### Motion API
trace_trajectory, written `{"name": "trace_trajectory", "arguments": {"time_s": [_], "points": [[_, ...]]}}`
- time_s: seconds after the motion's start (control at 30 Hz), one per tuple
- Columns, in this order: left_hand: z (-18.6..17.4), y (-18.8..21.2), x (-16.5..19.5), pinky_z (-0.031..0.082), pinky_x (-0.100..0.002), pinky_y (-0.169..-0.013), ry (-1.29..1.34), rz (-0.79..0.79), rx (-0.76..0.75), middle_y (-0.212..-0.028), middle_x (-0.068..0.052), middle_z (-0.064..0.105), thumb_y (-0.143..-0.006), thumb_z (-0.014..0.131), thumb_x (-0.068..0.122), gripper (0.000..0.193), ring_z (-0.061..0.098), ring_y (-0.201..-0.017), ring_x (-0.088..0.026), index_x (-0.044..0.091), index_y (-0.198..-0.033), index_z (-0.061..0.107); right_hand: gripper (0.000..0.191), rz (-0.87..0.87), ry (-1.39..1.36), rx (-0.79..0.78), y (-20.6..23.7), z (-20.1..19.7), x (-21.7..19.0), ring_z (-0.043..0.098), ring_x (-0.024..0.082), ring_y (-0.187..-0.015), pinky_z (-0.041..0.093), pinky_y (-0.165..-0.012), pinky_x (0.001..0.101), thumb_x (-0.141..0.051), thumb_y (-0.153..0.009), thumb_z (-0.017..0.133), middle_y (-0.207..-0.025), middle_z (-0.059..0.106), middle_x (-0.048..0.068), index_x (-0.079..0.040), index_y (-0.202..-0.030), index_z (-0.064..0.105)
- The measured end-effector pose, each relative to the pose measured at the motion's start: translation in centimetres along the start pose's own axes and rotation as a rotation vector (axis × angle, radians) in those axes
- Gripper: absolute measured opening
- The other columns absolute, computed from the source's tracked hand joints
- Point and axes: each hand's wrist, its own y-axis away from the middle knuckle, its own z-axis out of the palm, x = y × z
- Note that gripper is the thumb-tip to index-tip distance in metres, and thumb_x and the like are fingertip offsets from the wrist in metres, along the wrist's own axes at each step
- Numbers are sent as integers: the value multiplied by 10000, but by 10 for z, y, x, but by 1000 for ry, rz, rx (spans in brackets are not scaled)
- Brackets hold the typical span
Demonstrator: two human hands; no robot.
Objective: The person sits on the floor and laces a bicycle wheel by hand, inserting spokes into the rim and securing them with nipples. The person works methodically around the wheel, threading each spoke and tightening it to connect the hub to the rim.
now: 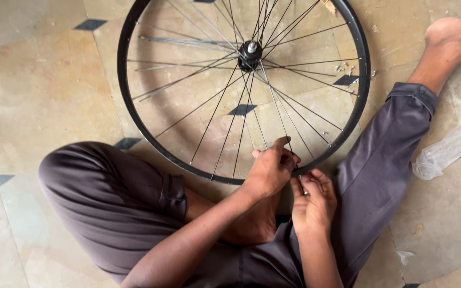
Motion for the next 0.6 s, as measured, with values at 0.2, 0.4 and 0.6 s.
{"name": "trace_trajectory", "arguments": {"time_s": [0.2,0.4,0.6], "points": [[-3,1,4,378,-392,-1114,-66,-22,-25,-1099,-128,783,-948,581,139,583,740,-1063,-260,-25,-1478,402,363,-76,69,-55,8,9,-4,635,176,-949,540,-936,355,102,-836,644,-1011,651,53,-102,-1135,615],[-3,0,1,468,-366,-1047,-11,-33,-40,-1111,-112,750,-954,590,150,608,716,-1097,-245,-21,-1501,385,208,6,79,-58,9,9,-4,613,184,-855,544,-849,373,-8,-901,668,-985,644,57,-68,-1095,620],[-2,-1,-1,401,-378,-1080,-89,-5,-18,-1065,-101,782,-943,601,141,590,737,-1044,-259,-31,-1472,403,113,138,76,-38,8,3,0,615,189,-822,528,-811,357,-62,-1000,656,-974,615,99,-40,-1106,624]]}}
